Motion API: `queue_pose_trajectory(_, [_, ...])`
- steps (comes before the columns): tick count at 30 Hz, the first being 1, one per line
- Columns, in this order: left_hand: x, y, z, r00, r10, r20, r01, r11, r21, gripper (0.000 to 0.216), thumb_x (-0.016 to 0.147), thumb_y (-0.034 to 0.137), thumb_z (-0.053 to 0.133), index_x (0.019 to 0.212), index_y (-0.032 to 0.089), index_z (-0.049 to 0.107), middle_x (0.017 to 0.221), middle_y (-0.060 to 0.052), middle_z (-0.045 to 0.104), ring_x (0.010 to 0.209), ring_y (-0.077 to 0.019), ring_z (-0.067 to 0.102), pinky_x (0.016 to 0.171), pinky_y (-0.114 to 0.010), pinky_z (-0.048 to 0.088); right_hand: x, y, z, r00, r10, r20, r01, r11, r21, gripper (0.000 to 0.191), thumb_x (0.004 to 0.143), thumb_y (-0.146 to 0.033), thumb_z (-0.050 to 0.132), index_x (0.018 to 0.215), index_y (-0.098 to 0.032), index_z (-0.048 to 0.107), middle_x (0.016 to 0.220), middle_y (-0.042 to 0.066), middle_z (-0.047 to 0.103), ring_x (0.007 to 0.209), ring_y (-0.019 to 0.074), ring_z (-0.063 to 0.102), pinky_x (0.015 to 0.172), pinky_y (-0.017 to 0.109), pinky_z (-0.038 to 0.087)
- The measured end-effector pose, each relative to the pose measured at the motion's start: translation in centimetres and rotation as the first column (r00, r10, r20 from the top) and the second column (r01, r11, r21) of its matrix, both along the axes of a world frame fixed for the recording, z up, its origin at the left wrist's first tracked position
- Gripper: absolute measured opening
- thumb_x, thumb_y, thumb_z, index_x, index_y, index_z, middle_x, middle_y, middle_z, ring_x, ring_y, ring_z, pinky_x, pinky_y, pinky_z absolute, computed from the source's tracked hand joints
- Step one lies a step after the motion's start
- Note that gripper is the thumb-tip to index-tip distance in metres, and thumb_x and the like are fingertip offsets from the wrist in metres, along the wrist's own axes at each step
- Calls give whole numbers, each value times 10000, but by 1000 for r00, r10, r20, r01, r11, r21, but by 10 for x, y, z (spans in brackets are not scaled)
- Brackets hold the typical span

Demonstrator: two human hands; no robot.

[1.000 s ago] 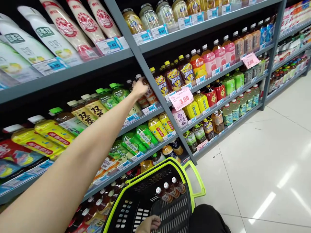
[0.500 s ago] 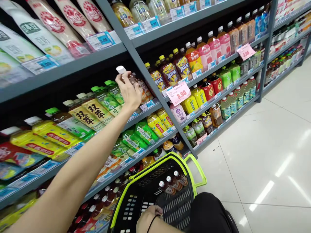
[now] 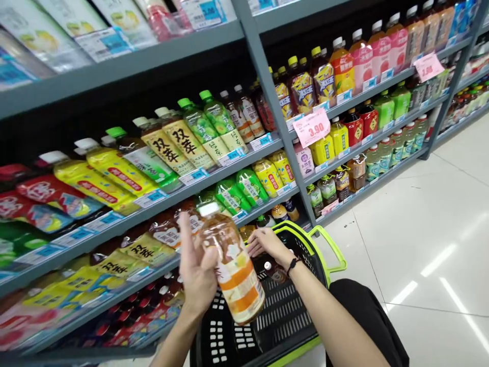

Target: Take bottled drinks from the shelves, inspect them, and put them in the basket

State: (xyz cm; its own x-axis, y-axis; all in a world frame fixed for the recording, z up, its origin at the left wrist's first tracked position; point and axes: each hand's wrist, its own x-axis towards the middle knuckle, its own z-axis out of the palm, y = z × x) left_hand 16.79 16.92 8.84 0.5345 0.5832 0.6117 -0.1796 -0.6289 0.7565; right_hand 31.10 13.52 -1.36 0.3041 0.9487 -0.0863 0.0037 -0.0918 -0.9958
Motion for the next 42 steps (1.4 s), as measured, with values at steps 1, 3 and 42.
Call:
queue_pose_trajectory(1, [-9, 7, -16, 999, 8, -37, -11, 997, -80, 896, 920, 494, 677, 1653, 333, 188, 1496, -126, 569, 1370, -311, 577, 1081, -421, 539, -6, -2, 0, 998, 22, -51, -22, 1000, -4, 536, 1095, -466, 253, 1031, -148, 679, 854, 71, 763, 777, 166, 736, 747, 312, 600])
queue_pose_trajectory(3, [-25, 25, -46, 995, 40, -94, -57, 981, -185, 896, 891, 527, 698, 1635, 335, 238, 1558, -128, 504, 1451, -310, 496, 1088, -417, 540, -23, -9, -2, 989, 87, -123, -91, 995, -31, 598, 1080, -521, 212, 1045, -153, 682, 829, 69, 767, 794, 186, 749, 743, 319, 604])
queue_pose_trajectory(42, [-94, 81, -95, 971, -104, -217, 10, 919, -393, 342, 814, 332, 745, 1077, 194, 576, 965, -43, 720, 823, -179, 677, 783, -305, 555, -126, -26, -47, 931, 23, 364, 5, 997, -78, 413, 794, -378, 790, 1016, -252, 465, 973, 67, 789, 841, 242, 767, 722, 338, 604])
